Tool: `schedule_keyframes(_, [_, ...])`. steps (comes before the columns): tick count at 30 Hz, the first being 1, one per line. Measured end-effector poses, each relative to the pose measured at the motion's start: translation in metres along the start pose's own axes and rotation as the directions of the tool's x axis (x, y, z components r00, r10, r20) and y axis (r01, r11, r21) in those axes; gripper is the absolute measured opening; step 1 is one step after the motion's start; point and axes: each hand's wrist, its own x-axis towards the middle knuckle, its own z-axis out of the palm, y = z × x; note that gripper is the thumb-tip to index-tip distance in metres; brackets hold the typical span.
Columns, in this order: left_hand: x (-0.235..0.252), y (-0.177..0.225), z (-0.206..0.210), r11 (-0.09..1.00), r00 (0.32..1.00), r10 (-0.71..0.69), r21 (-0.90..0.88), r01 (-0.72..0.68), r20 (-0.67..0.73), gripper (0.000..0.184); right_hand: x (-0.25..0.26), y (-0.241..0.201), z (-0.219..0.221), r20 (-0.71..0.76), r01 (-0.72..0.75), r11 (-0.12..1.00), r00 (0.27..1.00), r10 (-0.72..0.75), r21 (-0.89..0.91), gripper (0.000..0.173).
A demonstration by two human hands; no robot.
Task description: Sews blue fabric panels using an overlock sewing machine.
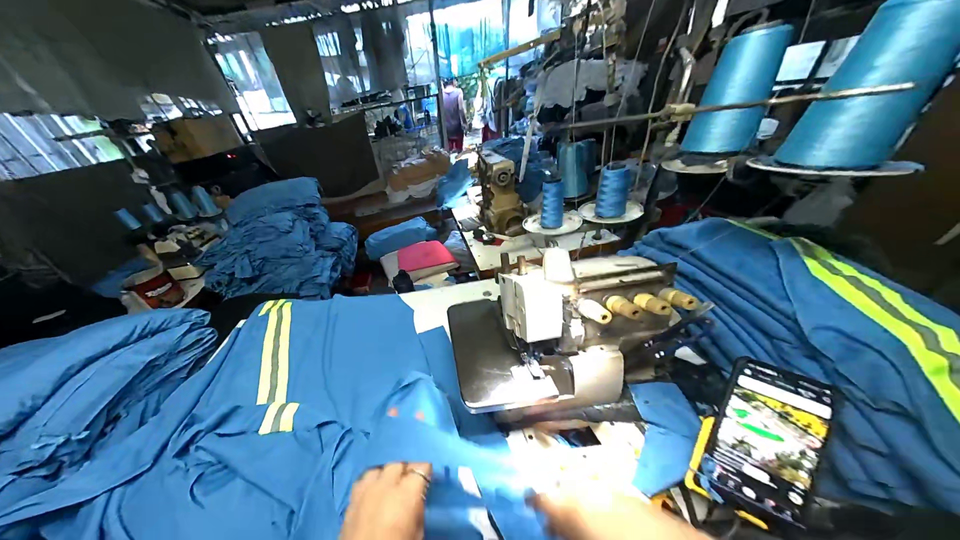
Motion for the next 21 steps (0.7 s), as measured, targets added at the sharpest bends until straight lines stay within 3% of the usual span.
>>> schedule_keyframes(1, [-0.002, -0.003, 0.002, 1.0, 0.997, 0.005, -0.011, -0.006, -0.072, 0.021, 0.005, 0.011, 0.006, -0.124, -0.071, 0.997, 0.99, 0.067, -0.026, 0.02])
schedule_keyframes(3, [-0.005, -0.008, 0.014, 0.997, 0.987, 0.038, -0.054, -0.047, -0.159, 0.026, 0.01, 0.03, 0.018, -0.414, -0.05, 0.996, 0.91, 0.014, -0.075, 0.017])
schedule_keyframes(6, [-0.013, -0.016, 0.032, 0.994, 0.961, 0.11, 0.034, -0.104, -0.252, 0.016, 0.015, 0.043, 0.033, -0.557, -0.016, 0.998, 0.83, -0.016, -0.053, 0.015])
schedule_keyframes(11, [-0.018, -0.026, 0.045, 0.957, 0.904, 0.232, 0.253, -0.145, -0.359, 0.023, 0.017, 0.051, 0.05, -0.576, 0.002, 0.998, 0.816, 0.035, 0.063, 0.01])
schedule_keyframes(15, [-0.02, -0.03, 0.051, 0.934, 0.87, 0.276, 0.327, -0.143, -0.408, 0.028, 0.014, 0.047, 0.055, -0.532, -0.014, 0.994, 0.844, 0.069, 0.106, 0.027])
schedule_keyframes(18, [-0.019, -0.031, 0.052, 0.92, 0.854, 0.306, 0.362, -0.152, -0.42, 0.029, 0.011, 0.042, 0.053, -0.412, -0.042, 0.987, 0.905, 0.103, 0.152, 0.042])
schedule_keyframes(21, [-0.018, -0.034, 0.055, 0.9, 0.835, 0.349, 0.401, -0.173, -0.425, 0.031, 0.012, 0.044, 0.053, -0.323, -0.007, 0.984, 0.944, 0.065, 0.18, 0.043])
